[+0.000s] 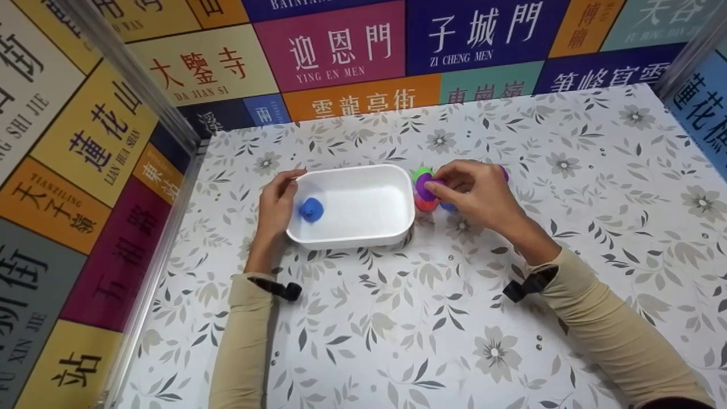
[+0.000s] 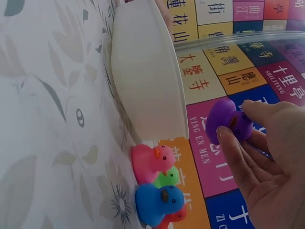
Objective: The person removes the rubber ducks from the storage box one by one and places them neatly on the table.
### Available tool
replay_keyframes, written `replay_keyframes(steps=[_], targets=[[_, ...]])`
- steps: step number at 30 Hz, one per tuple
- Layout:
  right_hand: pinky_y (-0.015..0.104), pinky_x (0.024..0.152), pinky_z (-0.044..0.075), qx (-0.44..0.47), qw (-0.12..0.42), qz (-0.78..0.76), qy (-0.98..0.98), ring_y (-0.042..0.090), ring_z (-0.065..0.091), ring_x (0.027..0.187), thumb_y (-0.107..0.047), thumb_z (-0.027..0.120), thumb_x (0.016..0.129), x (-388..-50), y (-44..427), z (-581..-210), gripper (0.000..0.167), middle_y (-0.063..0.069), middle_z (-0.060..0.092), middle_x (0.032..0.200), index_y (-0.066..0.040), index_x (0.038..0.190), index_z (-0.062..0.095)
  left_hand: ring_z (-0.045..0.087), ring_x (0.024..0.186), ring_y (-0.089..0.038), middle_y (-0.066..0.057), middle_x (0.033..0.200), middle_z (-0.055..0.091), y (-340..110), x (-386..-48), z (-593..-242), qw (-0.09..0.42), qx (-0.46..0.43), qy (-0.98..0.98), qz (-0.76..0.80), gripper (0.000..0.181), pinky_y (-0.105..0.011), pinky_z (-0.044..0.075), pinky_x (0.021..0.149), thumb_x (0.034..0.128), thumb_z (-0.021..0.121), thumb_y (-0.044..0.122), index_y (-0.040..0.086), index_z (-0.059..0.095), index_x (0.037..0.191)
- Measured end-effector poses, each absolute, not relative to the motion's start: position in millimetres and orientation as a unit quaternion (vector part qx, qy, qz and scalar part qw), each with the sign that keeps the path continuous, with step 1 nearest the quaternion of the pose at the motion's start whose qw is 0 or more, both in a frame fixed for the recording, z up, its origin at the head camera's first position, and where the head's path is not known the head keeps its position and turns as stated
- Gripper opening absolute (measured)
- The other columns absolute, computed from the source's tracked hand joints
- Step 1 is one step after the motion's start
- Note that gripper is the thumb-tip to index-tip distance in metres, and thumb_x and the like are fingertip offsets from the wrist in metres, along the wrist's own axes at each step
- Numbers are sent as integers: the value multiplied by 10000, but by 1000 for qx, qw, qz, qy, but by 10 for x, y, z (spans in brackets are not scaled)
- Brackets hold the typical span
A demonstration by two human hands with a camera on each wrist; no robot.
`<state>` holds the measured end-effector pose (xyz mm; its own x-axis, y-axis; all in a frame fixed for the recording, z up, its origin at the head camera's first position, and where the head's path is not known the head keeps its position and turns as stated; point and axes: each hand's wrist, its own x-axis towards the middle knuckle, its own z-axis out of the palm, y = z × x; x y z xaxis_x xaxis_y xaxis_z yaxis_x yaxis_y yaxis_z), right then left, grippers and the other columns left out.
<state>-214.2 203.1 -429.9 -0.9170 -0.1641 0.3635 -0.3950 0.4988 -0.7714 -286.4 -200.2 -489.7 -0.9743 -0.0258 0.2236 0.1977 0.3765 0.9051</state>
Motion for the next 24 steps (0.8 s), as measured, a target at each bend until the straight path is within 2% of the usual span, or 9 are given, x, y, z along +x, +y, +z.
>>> replay_keyframes(steps=[6,14,24], targets=[[166,665,567,138,126,463,-867,63,735,728,-370,861,941,-2119,2161,-4315,284,32,808,934,-109,1044,824,648,1098,-181,-108,1291,759,-2008,-2862,-4890,101,-54,-820,-561,315,-261,460,984,1080,555,97,99,758,1320],[149,651,545,108,129,450,-877,37,726,702,-395,863,935,-2100,2339,-4335,295,51,820,895,-111,1008,828,662,1184,-196,-103,1335,752,-2004,-2869,-4891,99,-53,-818,-564,316,-278,463,1055,1082,550,92,85,750,1326],[145,635,526,78,128,434,-888,55,700,683,-410,872,923,-2071,2562,-4351,304,76,814,885,-112,968,826,649,1145,-194,-95,1313,755,-1999,-2872,-4905,101,-45,-816,-567,304,-284,459,1036,1079,566,93,105,761,1312]])
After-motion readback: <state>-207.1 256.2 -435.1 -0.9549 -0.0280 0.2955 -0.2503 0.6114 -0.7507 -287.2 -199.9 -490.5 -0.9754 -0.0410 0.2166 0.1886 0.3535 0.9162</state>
